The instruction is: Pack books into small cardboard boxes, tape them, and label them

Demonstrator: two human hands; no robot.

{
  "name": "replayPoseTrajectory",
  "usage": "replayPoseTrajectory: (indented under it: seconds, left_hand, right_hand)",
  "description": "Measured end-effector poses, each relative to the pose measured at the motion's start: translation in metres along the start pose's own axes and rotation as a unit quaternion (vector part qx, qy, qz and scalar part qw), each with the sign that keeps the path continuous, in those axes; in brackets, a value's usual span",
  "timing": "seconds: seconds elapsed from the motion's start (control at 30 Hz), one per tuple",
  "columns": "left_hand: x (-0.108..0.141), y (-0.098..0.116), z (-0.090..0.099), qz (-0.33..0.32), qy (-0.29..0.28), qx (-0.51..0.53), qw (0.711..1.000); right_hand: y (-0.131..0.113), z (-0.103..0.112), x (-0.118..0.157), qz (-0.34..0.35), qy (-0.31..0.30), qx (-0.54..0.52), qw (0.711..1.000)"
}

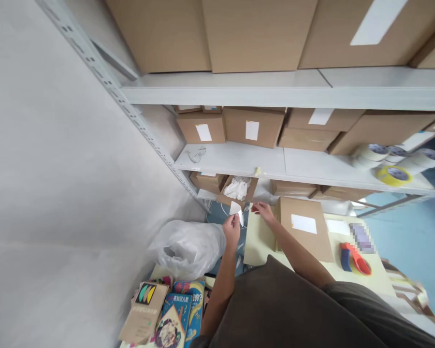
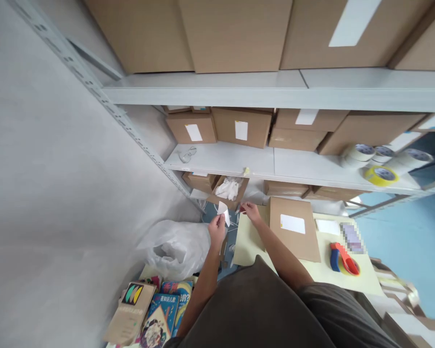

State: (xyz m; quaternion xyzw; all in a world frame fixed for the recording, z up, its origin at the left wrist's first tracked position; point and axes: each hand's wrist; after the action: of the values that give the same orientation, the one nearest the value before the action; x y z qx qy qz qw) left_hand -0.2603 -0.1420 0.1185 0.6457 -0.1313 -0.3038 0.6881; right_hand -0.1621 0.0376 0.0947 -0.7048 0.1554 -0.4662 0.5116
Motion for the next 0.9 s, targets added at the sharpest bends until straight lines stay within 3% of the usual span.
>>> replayPoseTrajectory:
  seconds: [0.1, 0.17, 0.37, 0.47, 0.53, 0.63, 0.9]
  left_hand:
    - [-0.005, 0.005, -0.036, -0.052, -0.063, -0.013, 0.997]
    - [-0.002, 0.011, -0.067, -0.08, -0.134, -0.003, 0.988]
    - [0.043, 0.025, -0.151, -0.172, -0.319, 0.025, 0.932]
    - [0.067, 0.02, -0.182, -0.113, -0.278, 0.028, 0.954]
    - [0.079, 0.013, -0.201, -0.024, -0.24, 0.038, 0.97]
    - [0.092, 0.004, -0.226, 0.063, -0.244, 0.059, 0.966]
    - [0.112, -0.001, -0.256, 0.071, -0.219, -0.048, 0.972]
  right_hand:
    - [0.018, 0.026, 0.048, -0.024, -0.042, -0.04, 0.998]
    - [0.025, 0.045, 0.073, -0.026, -0.026, -0.088, 0.995]
    - [0.047, 0.119, 0.105, -0.007, 0.175, -0.187, 0.967]
    - [0.063, 0.156, 0.118, -0.033, 0.22, -0.229, 0.948]
    - [0.073, 0.175, 0.127, -0.044, 0.214, -0.235, 0.947]
    - [0.087, 0.197, 0.136, -0.058, 0.2, -0.237, 0.949]
    - [0.116, 0.25, 0.126, -0.051, 0.261, -0.134, 0.955]
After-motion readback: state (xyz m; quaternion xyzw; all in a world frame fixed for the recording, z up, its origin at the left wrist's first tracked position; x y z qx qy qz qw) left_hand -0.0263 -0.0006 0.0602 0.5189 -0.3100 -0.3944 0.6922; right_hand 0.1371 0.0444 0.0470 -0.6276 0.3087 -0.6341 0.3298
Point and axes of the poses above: each hand's wrist, its own x-axis away from the middle knuckle, its own z-axis out of the back of the hand, y = z × x, and after that the axes turned 13 degrees about -z, right-handed
